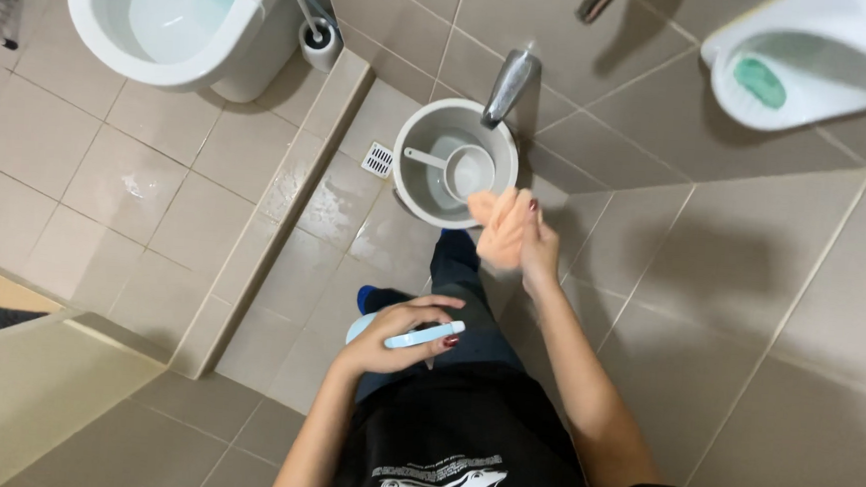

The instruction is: Cleaning bathroom walls and fixtures using a spray bottle and a cloth.

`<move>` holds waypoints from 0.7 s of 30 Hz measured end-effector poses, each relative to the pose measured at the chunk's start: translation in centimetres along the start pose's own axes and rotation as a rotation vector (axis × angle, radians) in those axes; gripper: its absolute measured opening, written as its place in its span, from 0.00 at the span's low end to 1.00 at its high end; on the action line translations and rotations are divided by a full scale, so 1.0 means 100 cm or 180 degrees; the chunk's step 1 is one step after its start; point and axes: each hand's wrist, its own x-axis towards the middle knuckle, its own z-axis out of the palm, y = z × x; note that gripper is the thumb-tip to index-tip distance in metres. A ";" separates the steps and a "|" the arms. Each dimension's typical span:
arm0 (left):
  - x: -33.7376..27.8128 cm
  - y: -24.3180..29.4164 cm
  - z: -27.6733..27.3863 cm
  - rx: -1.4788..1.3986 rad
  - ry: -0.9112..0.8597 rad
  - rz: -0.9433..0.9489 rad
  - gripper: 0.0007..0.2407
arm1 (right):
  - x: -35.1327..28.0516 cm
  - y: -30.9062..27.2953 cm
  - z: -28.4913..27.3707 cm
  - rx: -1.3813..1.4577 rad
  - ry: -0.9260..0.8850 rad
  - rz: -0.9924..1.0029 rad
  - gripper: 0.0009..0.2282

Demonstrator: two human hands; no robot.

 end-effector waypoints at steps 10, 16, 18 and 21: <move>0.062 -0.011 -0.024 -0.0180 0.0695 -0.0402 0.08 | 0.265 -0.055 0.091 -0.0506 0.0465 -0.0980 0.29; 0.087 -0.032 -0.020 -0.0385 0.1123 -0.0638 0.08 | 0.339 -0.034 0.124 -0.0945 0.0666 -0.0989 0.28; 0.093 -0.043 -0.022 -0.0457 0.1214 -0.0652 0.08 | 0.355 -0.041 0.131 -0.0624 0.0614 -0.0893 0.27; 0.098 -0.060 -0.018 -0.0699 0.1219 -0.0639 0.09 | 0.363 -0.033 0.125 -0.0185 0.0590 -0.0659 0.26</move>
